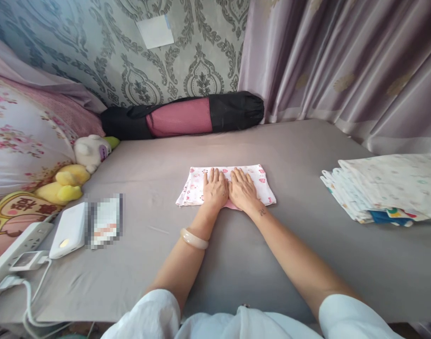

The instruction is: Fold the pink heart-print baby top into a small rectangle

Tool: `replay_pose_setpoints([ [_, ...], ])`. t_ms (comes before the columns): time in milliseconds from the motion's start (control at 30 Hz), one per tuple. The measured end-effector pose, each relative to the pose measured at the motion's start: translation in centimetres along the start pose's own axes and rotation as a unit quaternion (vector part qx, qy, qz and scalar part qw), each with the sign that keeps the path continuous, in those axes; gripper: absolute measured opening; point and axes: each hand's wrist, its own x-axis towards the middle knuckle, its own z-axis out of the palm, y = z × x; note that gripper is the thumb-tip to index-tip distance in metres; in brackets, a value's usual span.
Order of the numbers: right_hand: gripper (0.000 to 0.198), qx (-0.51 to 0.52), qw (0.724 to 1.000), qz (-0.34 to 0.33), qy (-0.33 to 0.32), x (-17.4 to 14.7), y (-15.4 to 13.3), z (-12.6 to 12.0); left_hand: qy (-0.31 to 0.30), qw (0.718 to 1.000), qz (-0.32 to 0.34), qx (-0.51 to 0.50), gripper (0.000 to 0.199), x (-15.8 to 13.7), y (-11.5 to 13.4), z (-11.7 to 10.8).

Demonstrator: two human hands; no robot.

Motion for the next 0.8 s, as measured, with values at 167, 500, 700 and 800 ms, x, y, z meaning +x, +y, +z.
replay_pose_setpoints([
  [167, 0.054, -0.007, 1.0, 0.002, -0.008, -0.1, -0.1, 0.6, -0.011, 0.999, 0.002, -0.032, 0.046, -0.2, 0.2, 0.5],
  [500, 0.054, -0.011, 0.999, 0.014, -0.038, 0.5, -0.7, -0.1, 0.173, 0.908, -0.069, -0.374, 0.024, 0.3, -2.2, 0.7],
  [700, 0.058, 0.022, 0.999, 0.023, -0.036, 2.1, -3.5, 0.1, 0.251, 0.818, -0.206, -0.474, 0.019, -0.6, -4.5, -1.3],
  [800, 0.06, 0.027, 0.997, 0.033, -0.063, 2.6, -4.0, 0.9, 0.257, 0.783, -0.253, -0.507, 0.018, -0.8, -5.8, -1.5],
])
